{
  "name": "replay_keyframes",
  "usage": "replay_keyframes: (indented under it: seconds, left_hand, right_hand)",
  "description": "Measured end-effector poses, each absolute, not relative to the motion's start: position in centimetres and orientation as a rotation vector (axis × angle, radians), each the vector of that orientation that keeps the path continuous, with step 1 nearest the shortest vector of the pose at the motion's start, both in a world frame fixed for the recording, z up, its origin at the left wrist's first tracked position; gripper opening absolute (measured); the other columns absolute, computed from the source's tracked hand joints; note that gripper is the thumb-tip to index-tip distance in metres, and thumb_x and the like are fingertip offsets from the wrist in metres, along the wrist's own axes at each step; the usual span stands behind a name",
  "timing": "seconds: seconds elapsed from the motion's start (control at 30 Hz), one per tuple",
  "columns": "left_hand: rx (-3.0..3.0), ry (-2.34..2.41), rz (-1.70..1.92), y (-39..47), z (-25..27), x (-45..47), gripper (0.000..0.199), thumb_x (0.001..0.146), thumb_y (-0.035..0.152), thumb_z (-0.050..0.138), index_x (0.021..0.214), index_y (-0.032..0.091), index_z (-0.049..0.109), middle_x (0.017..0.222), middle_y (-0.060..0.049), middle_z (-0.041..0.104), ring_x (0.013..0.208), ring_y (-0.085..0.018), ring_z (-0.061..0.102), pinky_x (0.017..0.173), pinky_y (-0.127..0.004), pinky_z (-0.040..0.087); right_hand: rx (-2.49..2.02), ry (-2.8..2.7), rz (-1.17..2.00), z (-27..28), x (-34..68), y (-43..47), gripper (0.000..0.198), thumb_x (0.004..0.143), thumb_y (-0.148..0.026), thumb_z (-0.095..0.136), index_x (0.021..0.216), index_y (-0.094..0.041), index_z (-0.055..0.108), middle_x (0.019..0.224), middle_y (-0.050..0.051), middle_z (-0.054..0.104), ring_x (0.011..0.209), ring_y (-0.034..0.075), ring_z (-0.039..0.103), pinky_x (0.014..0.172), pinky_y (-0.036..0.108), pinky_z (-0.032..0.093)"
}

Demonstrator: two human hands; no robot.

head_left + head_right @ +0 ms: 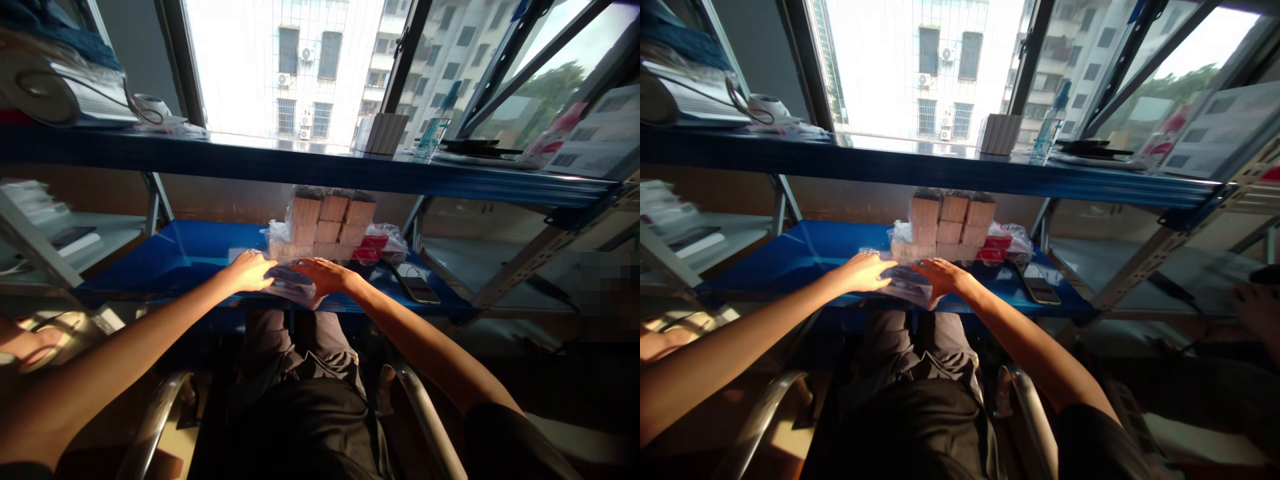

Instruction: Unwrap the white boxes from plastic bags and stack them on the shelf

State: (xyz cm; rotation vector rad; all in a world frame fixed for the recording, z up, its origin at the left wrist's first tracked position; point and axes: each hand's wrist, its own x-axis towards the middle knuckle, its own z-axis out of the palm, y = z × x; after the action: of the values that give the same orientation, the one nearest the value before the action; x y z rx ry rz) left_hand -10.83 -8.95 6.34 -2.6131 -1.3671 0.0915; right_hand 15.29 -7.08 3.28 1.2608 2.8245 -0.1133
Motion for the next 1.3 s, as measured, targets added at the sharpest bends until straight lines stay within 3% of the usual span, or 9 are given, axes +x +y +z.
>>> replay_keyframes:
  seconds: [0.07, 0.13, 0.33, 0.5, 0.7, 0.8, 0.93, 1.13, 1.3]
  left_hand:
    - [-2.617, -1.378, 0.236, -9.0, 6.1, -10.0, 0.087, 0.082, 0.042, 0.072, 0.161, 0.016, 0.047, 0.12, -0.021, 0.077, 0.11, -0.04, 0.074, 0.089, -0.045, 0.058]
    - [-2.635, -1.361, 0.361, -9.0, 5.7, -9.1, 0.099, 0.076, 0.042, 0.076, 0.163, 0.012, 0.041, 0.131, -0.025, 0.071, 0.121, -0.043, 0.069, 0.096, -0.048, 0.057]
    - [-2.715, -1.309, 0.314, -8.6, 3.9, -9.1, 0.061, 0.084, 0.044, 0.066, 0.134, 0.009, 0.069, 0.137, -0.026, 0.066, 0.115, -0.04, 0.07, 0.095, -0.047, 0.058]
    - [-2.822, -1.067, 0.012, -7.3, 3.1, -11.0, 0.061, 0.087, 0.037, 0.064, 0.145, 0.017, 0.063, 0.141, -0.019, 0.063, 0.103, -0.033, 0.073, 0.089, -0.044, 0.059]
    - [-2.86, -0.773, -0.35, -6.9, 3.7, -10.5, 0.036, 0.095, 0.019, 0.053, 0.126, 0.018, 0.072, 0.136, -0.014, 0.067, 0.124, -0.028, 0.065, 0.11, -0.044, 0.051]
    - [-2.855, -0.746, -0.355, -6.6, 4.3, -9.6, 0.039, 0.096, 0.011, 0.049, 0.125, 0.019, 0.072, 0.135, -0.013, 0.07, 0.137, -0.027, 0.057, 0.119, -0.045, 0.044]
    - [-2.884, -0.762, -0.148, -6.0, 4.4, -9.1, 0.046, 0.091, 0.017, 0.062, 0.137, 0.016, 0.067, 0.142, -0.015, 0.067, 0.154, -0.033, 0.039, 0.123, -0.049, 0.039]
    - [-2.9, -1.056, 0.034, -6.0, 3.2, -10.3, 0.083, 0.082, 0.038, 0.073, 0.159, 0.019, 0.047, 0.155, -0.016, 0.058, 0.145, -0.036, 0.049, 0.118, -0.047, 0.044]
    - [-2.913, -1.171, 0.061, -5.5, 2.8, -11.6, 0.089, 0.077, 0.044, 0.076, 0.158, 0.019, 0.048, 0.153, -0.017, 0.059, 0.14, -0.036, 0.055, 0.114, -0.046, 0.048]
  right_hand:
    - [1.24, 2.805, -0.118, 2.8, 15.1, -6.6, 0.139, 0.05, -0.033, 0.104, 0.168, -0.017, 0.033, 0.17, 0.023, 0.036, 0.152, 0.044, 0.043, 0.127, 0.046, 0.033]
    - [1.256, 2.774, -0.165, 2.4, 15.0, -6.0, 0.138, 0.05, -0.033, 0.104, 0.168, -0.015, 0.034, 0.168, 0.025, 0.038, 0.151, 0.046, 0.044, 0.126, 0.048, 0.034]
    - [1.219, 2.722, -0.283, 1.2, 16.3, -3.9, 0.129, 0.057, -0.034, 0.1, 0.168, -0.023, 0.035, 0.169, 0.014, 0.042, 0.151, 0.038, 0.046, 0.125, 0.04, 0.038]
    - [1.345, 2.756, -0.482, 1.6, 18.2, -3.0, 0.115, 0.063, -0.05, 0.098, 0.163, -0.027, 0.045, 0.158, 0.011, 0.058, 0.141, 0.035, 0.059, 0.116, 0.036, 0.048]
    - [1.426, 3.065, -0.486, 5.2, 18.4, -4.1, 0.051, 0.089, -0.035, 0.081, 0.137, -0.022, 0.073, 0.13, 0.008, 0.078, 0.117, 0.026, 0.075, 0.102, 0.031, 0.056]
    - [1.547, 3.093, -0.392, 7.1, 16.9, -6.5, 0.031, 0.1, -0.028, 0.065, 0.127, -0.019, 0.077, 0.113, 0.008, 0.083, 0.105, 0.022, 0.078, 0.095, 0.028, 0.057]
    - [1.755, 2.802, 0.034, 7.2, 14.6, -10.0, 0.032, 0.102, -0.032, 0.061, 0.128, -0.02, 0.076, 0.116, 0.015, 0.08, 0.109, 0.03, 0.077, 0.097, 0.037, 0.056]
    - [1.74, 2.534, -0.065, 3.7, 14.2, -9.7, 0.038, 0.095, -0.041, 0.071, 0.119, -0.013, 0.079, 0.119, 0.021, 0.078, 0.113, 0.035, 0.075, 0.095, 0.039, 0.057]
    - [1.714, 2.503, -0.105, 3.5, 15.6, -6.9, 0.032, 0.085, -0.018, 0.074, 0.115, -0.01, 0.079, 0.115, 0.022, 0.079, 0.108, 0.034, 0.075, 0.09, 0.036, 0.057]
